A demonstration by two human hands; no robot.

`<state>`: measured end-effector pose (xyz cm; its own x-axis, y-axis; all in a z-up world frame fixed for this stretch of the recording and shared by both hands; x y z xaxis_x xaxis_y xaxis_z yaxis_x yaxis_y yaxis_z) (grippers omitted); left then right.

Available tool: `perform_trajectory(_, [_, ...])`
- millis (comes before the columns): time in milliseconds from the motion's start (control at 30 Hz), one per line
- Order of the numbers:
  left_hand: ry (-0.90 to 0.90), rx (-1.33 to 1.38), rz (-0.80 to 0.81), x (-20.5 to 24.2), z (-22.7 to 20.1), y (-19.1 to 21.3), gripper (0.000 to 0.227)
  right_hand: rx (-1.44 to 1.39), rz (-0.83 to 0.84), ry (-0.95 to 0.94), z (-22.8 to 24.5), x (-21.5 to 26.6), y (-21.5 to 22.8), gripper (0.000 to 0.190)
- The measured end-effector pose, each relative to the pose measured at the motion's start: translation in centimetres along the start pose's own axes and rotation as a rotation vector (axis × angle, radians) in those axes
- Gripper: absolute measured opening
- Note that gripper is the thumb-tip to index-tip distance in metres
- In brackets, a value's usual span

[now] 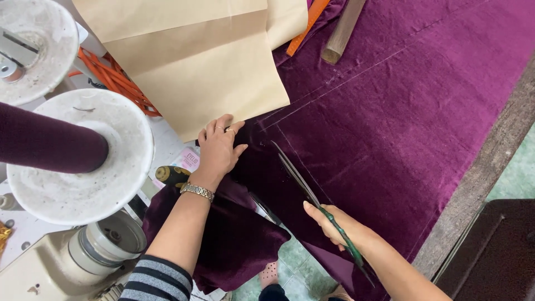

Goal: The person cuts a large piece of purple velvet fabric laid out on a work table using shears. They follow white chalk lines drawn on the fabric, cutting along a curved edge and then a long straight line. A yellow ruler and brown paper patterns are visible on the table.

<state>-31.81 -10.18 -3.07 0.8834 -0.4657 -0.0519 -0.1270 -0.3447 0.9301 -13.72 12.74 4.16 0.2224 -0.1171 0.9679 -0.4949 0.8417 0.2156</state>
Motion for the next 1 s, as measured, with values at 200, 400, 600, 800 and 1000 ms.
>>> perform_trajectory(200, [0.018,0.009,0.024,0.0,0.2,-0.2,0.055,0.109,-0.161,-0.037,0.3,0.6,0.1,0.068])
perform_trajectory(400, [0.001,-0.006,-0.009,0.1,0.0,0.0,0.057,0.029,-0.034,0.081,-0.7,0.0,0.5,0.086])
perform_trajectory(600, [0.019,-0.011,-0.008,0.0,0.1,-0.2,0.062,-0.045,0.028,0.000,1.2,1.0,0.5,0.056])
perform_trajectory(800, [0.027,-0.045,-0.010,0.0,0.1,-0.2,0.069,-0.077,0.021,0.054,2.7,-0.5,0.1,0.054])
perform_trajectory(1000, [0.033,-0.030,-0.015,0.0,-0.2,0.3,0.070,-0.063,0.005,0.064,2.7,-1.7,-0.1,0.053])
Point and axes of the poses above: each hand's wrist, its own x-axis away from the middle knuckle, its own y-axis out of the back of the hand, z = x × y, the point moved 4 cm from there along -x, towards the middle knuckle, and after that the axes turned 11 degrees about -y, right-handed, at the moved point
